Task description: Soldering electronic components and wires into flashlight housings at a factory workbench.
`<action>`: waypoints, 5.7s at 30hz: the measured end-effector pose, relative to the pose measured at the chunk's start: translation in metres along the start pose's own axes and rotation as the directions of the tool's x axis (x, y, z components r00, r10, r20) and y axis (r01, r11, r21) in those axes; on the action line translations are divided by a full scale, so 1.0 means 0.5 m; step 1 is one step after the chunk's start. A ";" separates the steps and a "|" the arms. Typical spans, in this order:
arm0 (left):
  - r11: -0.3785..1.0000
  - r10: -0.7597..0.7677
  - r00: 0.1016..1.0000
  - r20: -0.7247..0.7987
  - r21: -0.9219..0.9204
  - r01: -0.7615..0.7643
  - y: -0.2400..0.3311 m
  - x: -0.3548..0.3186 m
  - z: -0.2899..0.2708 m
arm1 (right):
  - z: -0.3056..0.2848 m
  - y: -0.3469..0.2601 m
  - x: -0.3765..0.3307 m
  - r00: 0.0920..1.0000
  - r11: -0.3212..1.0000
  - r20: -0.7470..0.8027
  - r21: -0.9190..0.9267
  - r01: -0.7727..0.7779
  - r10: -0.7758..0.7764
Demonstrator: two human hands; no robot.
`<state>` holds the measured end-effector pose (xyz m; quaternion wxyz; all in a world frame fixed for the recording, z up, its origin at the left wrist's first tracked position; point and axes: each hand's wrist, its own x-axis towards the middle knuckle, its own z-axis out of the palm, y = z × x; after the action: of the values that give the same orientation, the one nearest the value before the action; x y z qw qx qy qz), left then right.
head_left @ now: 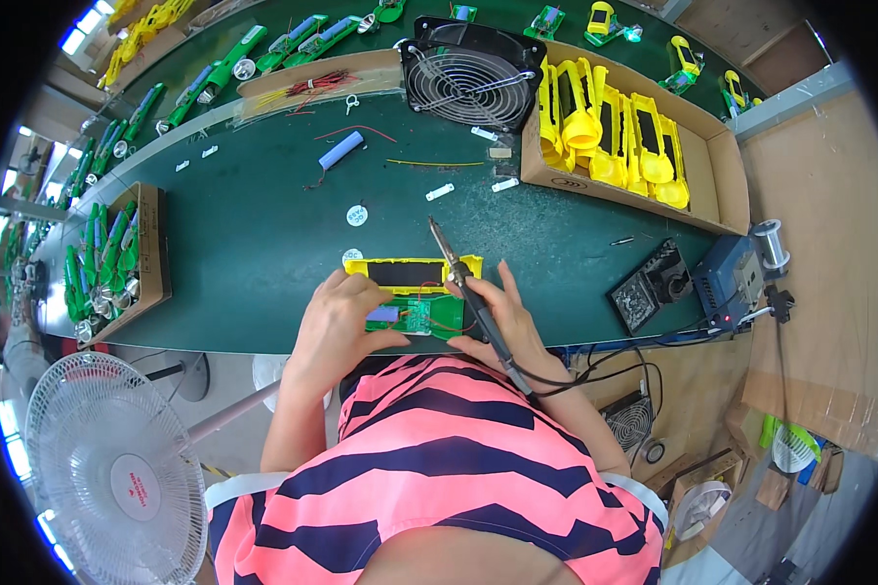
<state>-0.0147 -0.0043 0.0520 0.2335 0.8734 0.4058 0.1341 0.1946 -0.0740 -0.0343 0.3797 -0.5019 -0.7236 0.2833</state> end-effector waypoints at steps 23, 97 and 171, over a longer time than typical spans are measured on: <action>0.980 -0.008 0.942 -0.336 -0.188 -0.059 0.000 0.006 0.119 | -0.004 -0.021 -0.085 0.930 0.995 -0.364 0.095 -0.008 0.042; 0.927 0.248 0.894 -0.374 0.361 -0.106 -0.026 -0.053 0.117 | 0.015 -0.010 -0.085 0.752 0.838 -0.520 0.541 -0.078 0.406; 0.970 -0.170 0.981 -0.091 0.162 0.183 -0.116 0.077 0.030 | -0.015 -0.019 -0.080 0.627 0.731 -0.579 0.682 0.021 0.521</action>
<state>-0.0214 0.0533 0.0108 0.1536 0.8447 0.5005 0.1112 0.2044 -0.1145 -0.0333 0.7369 -0.5162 -0.2824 0.3328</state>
